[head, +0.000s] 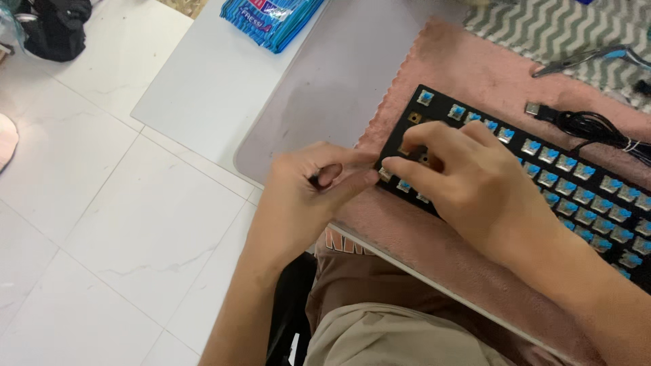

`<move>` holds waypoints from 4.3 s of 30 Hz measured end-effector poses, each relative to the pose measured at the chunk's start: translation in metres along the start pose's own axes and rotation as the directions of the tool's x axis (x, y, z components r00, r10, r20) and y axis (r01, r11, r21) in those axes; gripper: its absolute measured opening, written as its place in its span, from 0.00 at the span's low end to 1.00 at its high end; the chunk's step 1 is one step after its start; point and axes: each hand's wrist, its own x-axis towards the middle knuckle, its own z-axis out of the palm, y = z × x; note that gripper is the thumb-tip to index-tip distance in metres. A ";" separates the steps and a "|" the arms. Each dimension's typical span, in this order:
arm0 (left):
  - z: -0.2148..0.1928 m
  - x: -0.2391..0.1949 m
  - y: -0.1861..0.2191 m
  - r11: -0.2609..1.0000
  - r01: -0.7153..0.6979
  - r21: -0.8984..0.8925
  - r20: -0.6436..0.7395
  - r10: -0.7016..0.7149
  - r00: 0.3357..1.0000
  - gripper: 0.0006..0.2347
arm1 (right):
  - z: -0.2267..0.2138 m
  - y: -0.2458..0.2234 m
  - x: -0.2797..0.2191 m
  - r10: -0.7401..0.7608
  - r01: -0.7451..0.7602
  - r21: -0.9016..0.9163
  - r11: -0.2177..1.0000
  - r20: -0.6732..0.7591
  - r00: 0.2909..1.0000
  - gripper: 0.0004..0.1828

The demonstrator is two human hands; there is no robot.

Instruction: The person installs blue mechanical switches into a black keyboard PCB. They pick up switches from a pile on the right and press them into the switch sockets on the board one by one.

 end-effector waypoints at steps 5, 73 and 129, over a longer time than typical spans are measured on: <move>0.009 0.002 -0.018 0.994 -0.081 0.073 0.019 0.080 0.997 0.08 | 0.001 -0.007 0.013 -0.064 0.062 -0.063 0.996 -0.040 0.997 0.09; 0.036 -0.012 -0.042 0.834 -0.407 0.372 -0.066 0.461 0.885 0.07 | -0.003 0.013 -0.010 0.189 -0.391 0.609 0.690 0.371 0.909 0.30; 0.009 -0.017 0.008 0.760 -0.189 0.622 0.226 0.057 0.972 0.05 | -0.124 0.020 -0.078 0.609 -0.664 0.063 0.745 0.344 0.715 0.21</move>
